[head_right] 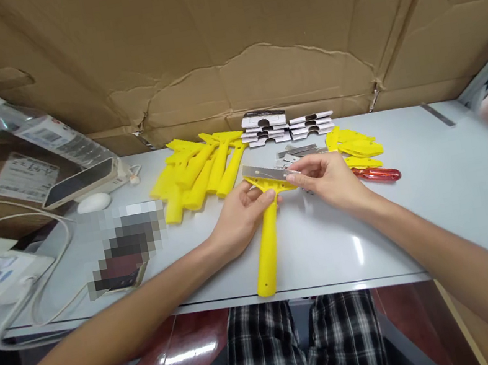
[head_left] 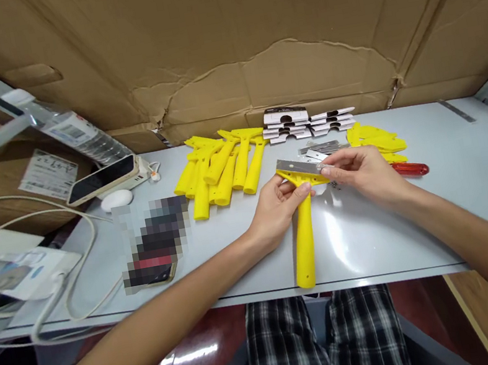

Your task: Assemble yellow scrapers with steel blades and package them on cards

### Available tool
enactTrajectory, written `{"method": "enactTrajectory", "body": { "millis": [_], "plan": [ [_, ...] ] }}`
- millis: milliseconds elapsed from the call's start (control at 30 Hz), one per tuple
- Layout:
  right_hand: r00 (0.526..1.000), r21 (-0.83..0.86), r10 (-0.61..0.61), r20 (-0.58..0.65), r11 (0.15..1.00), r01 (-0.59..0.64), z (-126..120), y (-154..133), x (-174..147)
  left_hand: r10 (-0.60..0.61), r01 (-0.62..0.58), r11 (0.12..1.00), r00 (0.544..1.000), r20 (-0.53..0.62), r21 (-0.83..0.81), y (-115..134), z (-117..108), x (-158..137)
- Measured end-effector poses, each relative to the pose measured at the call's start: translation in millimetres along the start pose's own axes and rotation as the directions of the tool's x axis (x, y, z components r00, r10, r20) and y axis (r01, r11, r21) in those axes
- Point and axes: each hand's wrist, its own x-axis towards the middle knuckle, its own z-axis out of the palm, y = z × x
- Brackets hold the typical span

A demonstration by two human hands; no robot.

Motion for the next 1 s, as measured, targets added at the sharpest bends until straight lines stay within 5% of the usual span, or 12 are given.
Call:
{"method": "enactTrajectory", "body": {
  "millis": [300,600,1000],
  "plan": [
    [1.000,-0.057,-0.003,0.021,0.998,0.004,4,2,0,0.026,-0.026,0.998,1.000,-0.005,0.051,3,2,-2],
    [0.984,-0.239,-0.167,-0.063,0.960,0.147,4,14,1,0.083,-0.082,0.993,0.997,-0.001,0.080,7,7,-6],
    [1.000,-0.125,0.002,0.005,0.992,-0.001,10,2,-6,0.105,-0.105,0.990,0.994,0.008,0.093,6,6,-7]
  ]
}}
